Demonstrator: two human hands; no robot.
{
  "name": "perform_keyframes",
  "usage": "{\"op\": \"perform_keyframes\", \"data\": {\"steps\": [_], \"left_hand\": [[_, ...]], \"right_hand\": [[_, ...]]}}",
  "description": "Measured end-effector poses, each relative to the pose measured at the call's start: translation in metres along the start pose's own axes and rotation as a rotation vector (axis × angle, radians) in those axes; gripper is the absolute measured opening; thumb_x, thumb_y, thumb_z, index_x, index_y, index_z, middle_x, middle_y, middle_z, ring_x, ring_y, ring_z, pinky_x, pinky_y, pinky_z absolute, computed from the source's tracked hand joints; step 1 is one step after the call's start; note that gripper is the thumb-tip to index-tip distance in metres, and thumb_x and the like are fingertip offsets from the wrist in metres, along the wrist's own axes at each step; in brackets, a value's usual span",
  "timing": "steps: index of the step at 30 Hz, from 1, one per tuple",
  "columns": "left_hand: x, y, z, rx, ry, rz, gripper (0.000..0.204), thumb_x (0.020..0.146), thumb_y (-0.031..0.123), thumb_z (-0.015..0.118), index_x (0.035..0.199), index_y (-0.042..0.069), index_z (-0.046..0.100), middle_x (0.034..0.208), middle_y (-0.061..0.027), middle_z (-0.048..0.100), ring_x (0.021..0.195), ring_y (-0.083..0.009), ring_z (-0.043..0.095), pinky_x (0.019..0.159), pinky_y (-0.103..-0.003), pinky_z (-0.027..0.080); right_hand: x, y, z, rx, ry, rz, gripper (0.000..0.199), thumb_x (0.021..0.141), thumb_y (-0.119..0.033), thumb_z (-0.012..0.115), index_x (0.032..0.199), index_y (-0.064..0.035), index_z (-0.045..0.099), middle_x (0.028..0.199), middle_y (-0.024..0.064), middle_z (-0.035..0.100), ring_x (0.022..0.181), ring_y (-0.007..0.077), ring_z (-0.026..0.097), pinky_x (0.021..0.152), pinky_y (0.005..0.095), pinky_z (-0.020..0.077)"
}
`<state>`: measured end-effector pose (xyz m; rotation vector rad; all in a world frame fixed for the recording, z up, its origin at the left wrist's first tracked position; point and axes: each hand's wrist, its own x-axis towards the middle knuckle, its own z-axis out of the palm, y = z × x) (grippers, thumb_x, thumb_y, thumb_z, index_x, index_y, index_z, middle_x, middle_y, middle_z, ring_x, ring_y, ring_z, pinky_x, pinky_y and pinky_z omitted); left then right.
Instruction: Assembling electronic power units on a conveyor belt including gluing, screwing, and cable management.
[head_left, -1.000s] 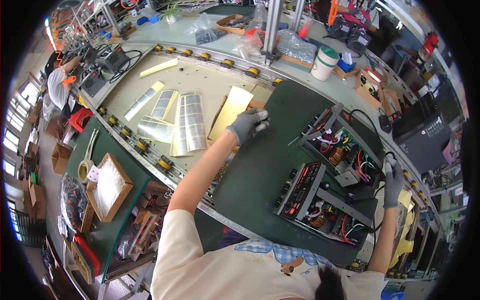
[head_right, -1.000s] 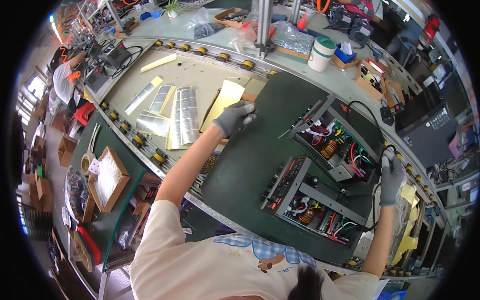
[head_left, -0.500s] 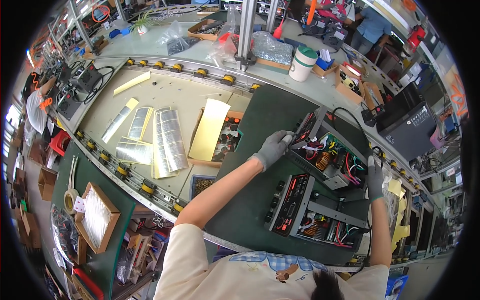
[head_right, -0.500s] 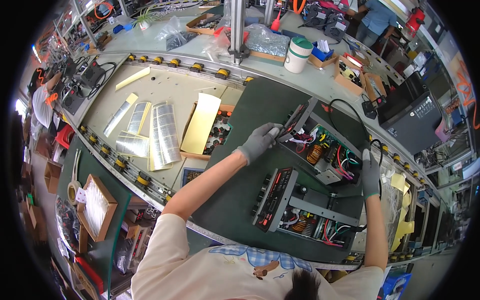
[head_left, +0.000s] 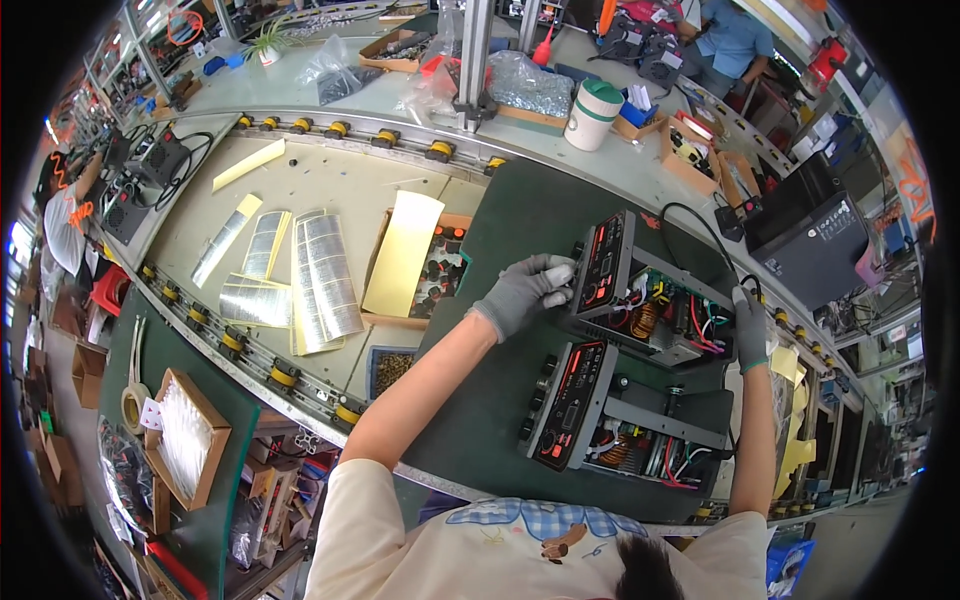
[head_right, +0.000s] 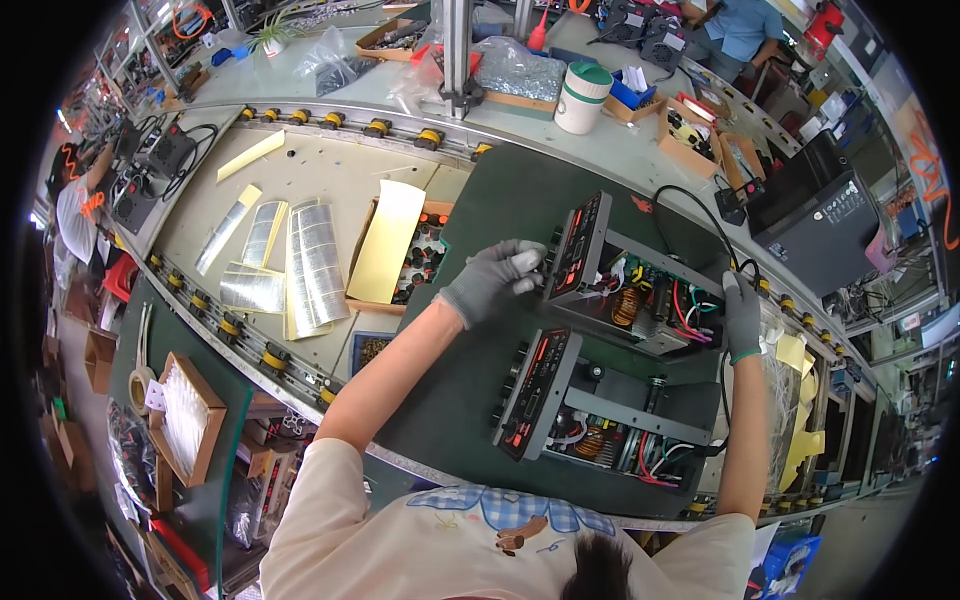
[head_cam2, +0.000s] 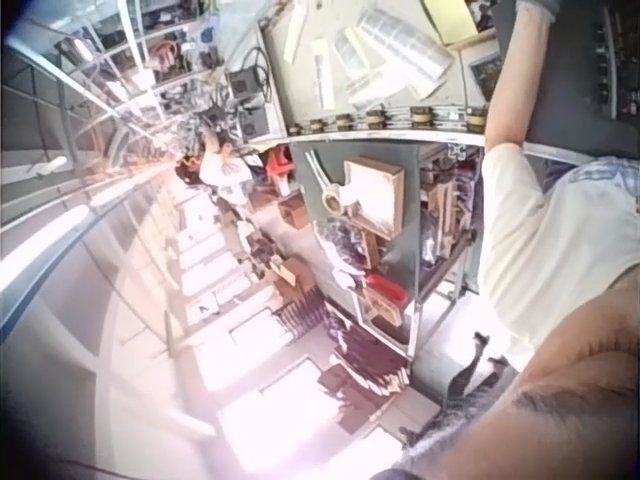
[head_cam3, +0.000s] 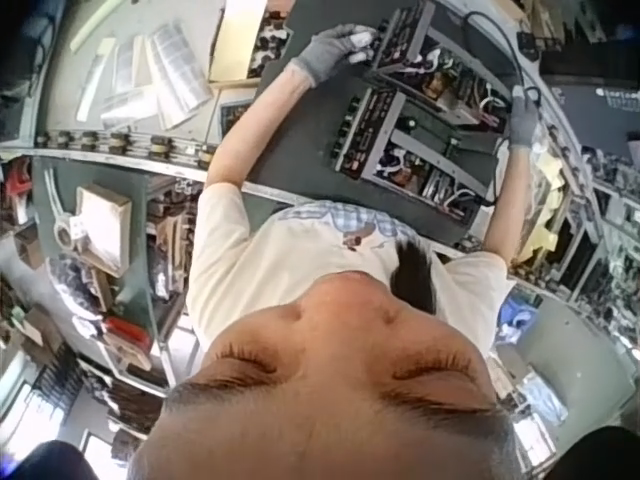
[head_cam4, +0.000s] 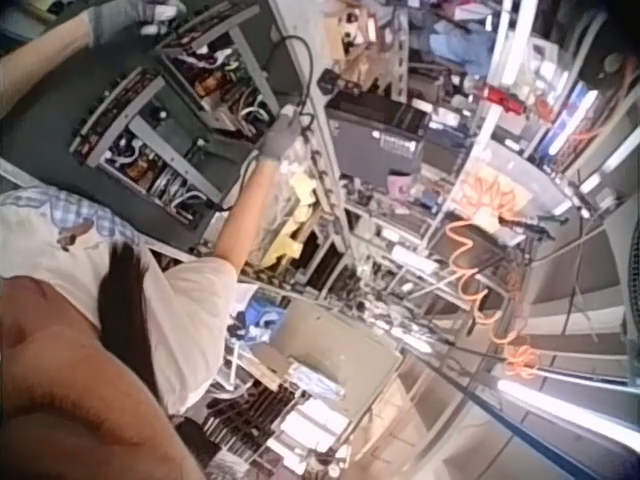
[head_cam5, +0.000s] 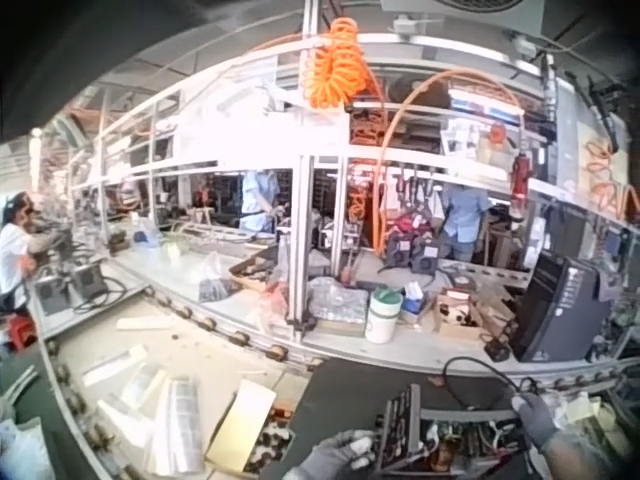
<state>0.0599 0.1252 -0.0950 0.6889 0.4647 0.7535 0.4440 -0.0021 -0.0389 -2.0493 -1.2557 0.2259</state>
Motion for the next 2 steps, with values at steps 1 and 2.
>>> {"op": "perform_keyframes", "data": {"steps": [1, 2], "left_hand": [[-0.0010, -0.0029, -0.0036, -0.013, -0.013, -0.010, 0.028, 0.088, 0.015, 0.062, 0.111, 0.001, 0.056, 0.089, -0.0043, 0.059, 0.070, -0.0097, 0.055, 0.062, -0.019, 0.047], [-0.0040, -0.0019, -0.0067, 0.027, -0.004, -0.028, 0.028, 0.088, 0.015, 0.062, 0.112, 0.001, 0.055, 0.093, -0.0050, 0.061, 0.074, -0.0104, 0.057, 0.065, -0.019, 0.048]], "right_hand": [[0.0000, 0.0038, 0.0015, -0.027, 0.011, -0.009, 0.046, 0.090, -0.031, 0.051, 0.117, 0.0051, 0.056, 0.107, 0.0176, 0.063, 0.095, 0.0211, 0.057, 0.087, 0.0293, 0.0412], [0.0034, 0.0058, 0.0034, -0.047, 0.018, -0.027, 0.045, 0.090, -0.031, 0.051, 0.118, 0.0045, 0.056, 0.107, 0.0176, 0.063, 0.095, 0.0206, 0.058, 0.086, 0.0281, 0.0412]]}}
